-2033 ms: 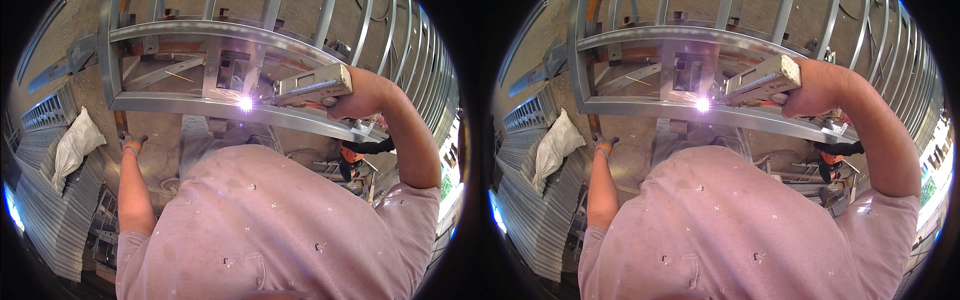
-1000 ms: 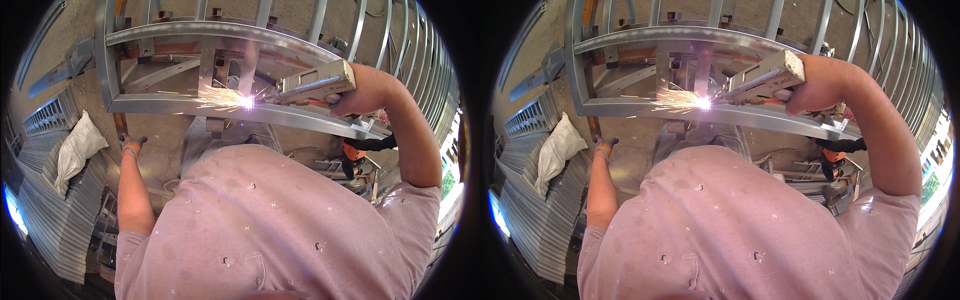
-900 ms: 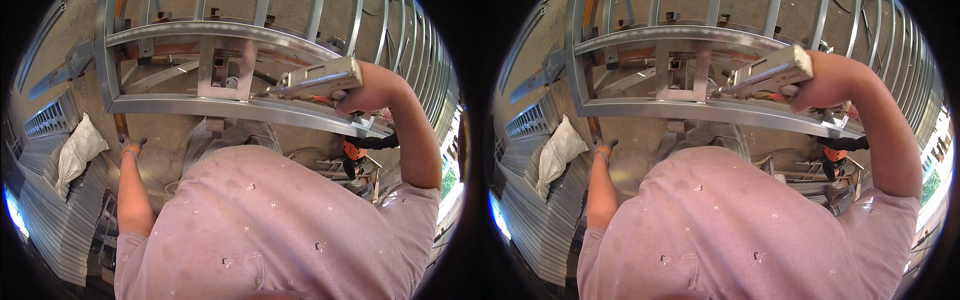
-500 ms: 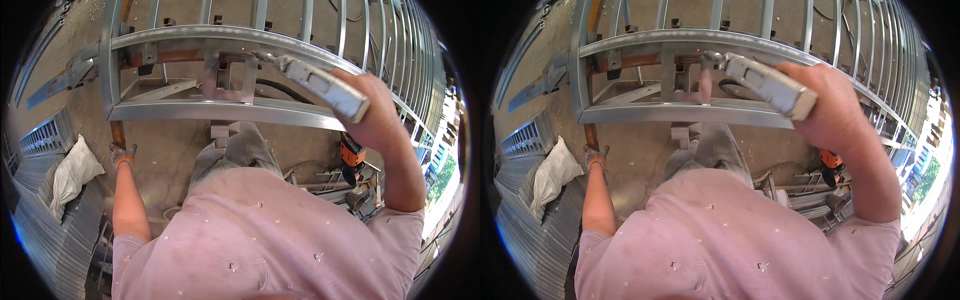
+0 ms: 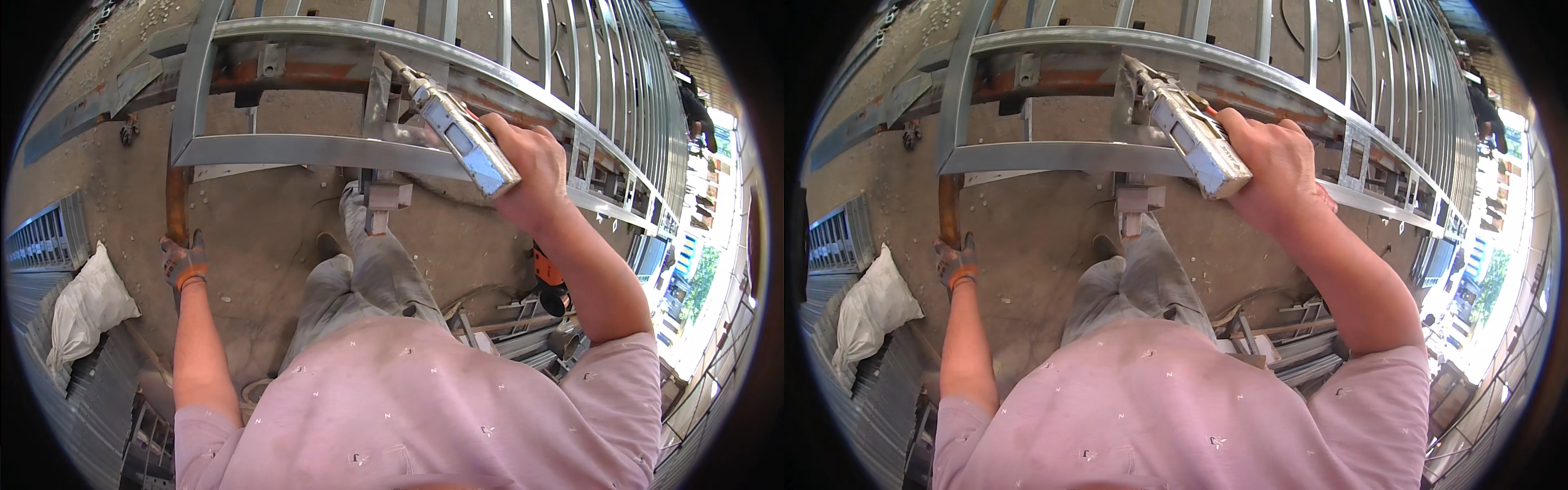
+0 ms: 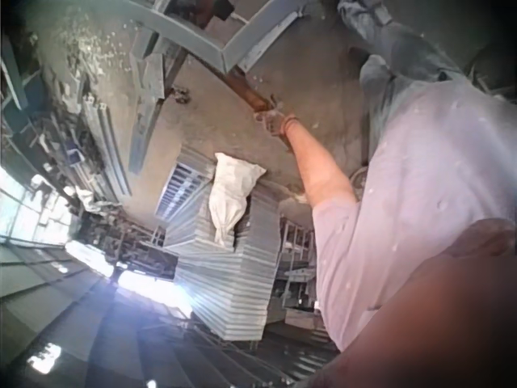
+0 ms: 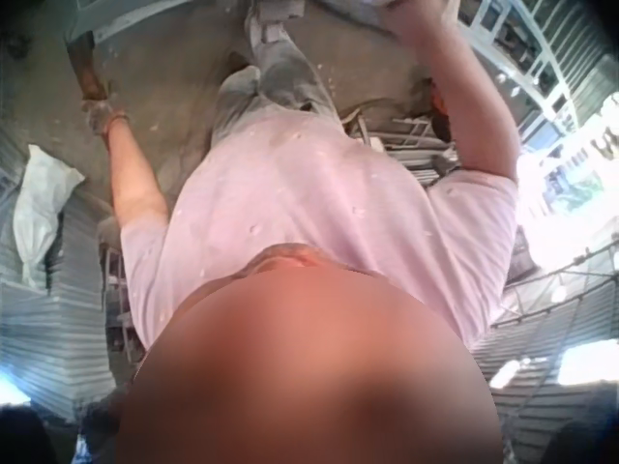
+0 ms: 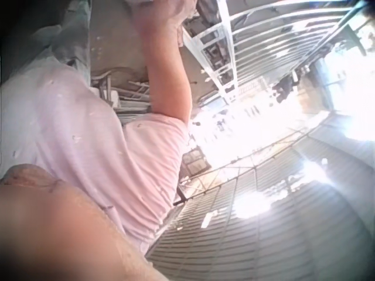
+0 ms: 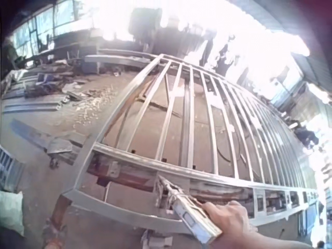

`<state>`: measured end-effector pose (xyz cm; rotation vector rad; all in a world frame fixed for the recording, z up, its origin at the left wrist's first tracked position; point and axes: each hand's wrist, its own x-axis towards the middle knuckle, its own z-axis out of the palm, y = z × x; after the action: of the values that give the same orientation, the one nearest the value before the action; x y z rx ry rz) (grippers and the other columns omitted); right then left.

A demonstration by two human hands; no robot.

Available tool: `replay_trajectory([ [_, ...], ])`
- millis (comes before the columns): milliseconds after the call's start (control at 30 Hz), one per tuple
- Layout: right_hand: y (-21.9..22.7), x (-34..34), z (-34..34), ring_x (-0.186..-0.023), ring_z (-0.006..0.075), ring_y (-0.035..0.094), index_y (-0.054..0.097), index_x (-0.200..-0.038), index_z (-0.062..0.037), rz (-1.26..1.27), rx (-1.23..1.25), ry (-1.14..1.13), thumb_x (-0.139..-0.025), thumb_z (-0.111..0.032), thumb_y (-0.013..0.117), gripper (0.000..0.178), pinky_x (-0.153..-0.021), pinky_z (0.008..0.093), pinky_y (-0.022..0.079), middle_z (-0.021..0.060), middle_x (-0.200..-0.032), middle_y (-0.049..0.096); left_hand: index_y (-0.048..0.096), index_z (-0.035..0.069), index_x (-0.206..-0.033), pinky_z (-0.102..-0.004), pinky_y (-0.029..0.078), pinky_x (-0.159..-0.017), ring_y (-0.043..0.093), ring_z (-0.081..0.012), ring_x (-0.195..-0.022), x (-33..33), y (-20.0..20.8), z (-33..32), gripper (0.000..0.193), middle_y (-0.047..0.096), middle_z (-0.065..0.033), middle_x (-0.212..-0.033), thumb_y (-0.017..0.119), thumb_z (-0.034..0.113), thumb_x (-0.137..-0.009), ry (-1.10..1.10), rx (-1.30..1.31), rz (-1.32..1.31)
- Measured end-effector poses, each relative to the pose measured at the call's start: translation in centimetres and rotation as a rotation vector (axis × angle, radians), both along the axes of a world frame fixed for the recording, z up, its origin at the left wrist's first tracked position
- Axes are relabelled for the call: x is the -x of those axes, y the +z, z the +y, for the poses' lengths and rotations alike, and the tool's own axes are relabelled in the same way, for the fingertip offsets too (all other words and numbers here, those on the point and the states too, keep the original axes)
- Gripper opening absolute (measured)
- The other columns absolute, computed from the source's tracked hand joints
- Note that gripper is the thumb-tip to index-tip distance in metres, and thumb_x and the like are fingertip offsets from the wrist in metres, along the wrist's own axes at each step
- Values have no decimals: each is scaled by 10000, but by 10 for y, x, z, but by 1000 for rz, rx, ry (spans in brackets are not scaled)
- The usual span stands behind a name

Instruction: The person welds joints on a large curved metal frame using a handheld welding torch. They reposition the torch along multiple seams, producing sparks as they fuse the metal components together.

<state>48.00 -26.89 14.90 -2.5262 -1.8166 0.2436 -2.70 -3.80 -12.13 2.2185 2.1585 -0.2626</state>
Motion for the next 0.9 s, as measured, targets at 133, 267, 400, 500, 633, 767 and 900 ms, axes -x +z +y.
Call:
replay_trajectory([
  [133, -15, 5, 3, -802, 329, 715, 622, -1058, -138, -52, -48, -15, -767, -249, 787, 353, -735, 446, 475, 69, -826, 731, 529, 64, -1416, -530, 579, -925, 728, -426, -1095, -5, 5, -2, 856, 731, -228, -1221, 746, 664, -845, 15, 15, 33],
  [267, -22, 3, 5, -833, 319, 719, 615, -1065, -143, -84, -31, -22, -798, -224, 754, 312, -751, 447, 477, 63, -832, 735, 535, 63, -1401, -528, 581, -921, 725, -417, -1104, -12, 10, -3, 860, 731, -220, -1228, 745, 682, -842, 44, 33, 47],
  [400, -25, 5, 6, -854, 308, 723, 607, -1055, -148, -112, -14, -30, -806, -218, 745, 293, -767, 442, 480, 54, -839, 738, 535, 61, -1416, -526, 580, -923, 721, -413, -1117, -13, 13, -2, 880, 731, -219, -1228, 748, 689, -836, 60, 76, 13],
  [500, -28, 7, 7, -848, 306, 725, 603, -1043, -152, -107, -55, -16, -806, -217, 740, 281, -763, 445, 480, 54, -838, 737, 542, 57, -1412, -523, 578, -929, 717, -412, -1128, -13, 12, -3, 877, 730, -221, -1225, 753, 682, -834, 36, 34, 20],
  [633, -31, 8, 7, -848, 307, 728, 601, -1027, -149, -126, -41, -23, -803, -218, 737, 271, -759, 447, 482, 58, -833, 737, 543, 54, -1417, -519, 575, -939, 715, -414, -1130, -11, 10, -3, 880, 728, -223, -1229, 754, 678, -834, 20, 9, 22],
  [767, -32, 8, 7, -846, 311, 728, 595, -1002, -146, -128, -33, -37, -798, -219, 739, 260, -755, 447, 482, 60, -825, 736, 540, 52, -1426, -519, 574, -946, 711, -413, -1139, -12, 12, -3, 892, 724, -226, -1243, 753, 684, -834, 33, 37, 27],
  [900, -32, 8, 7, -843, 313, 728, 588, -982, -148, -125, -32, -44, -797, -221, 739, 250, -755, 446, 481, 63, -818, 735, 539, 55, -1427, -524, 573, -949, 709, -409, -1146, -15, 15, -4, 895, 719, -227, -1256, 756, 688, -832, 25, 25, 26],
])
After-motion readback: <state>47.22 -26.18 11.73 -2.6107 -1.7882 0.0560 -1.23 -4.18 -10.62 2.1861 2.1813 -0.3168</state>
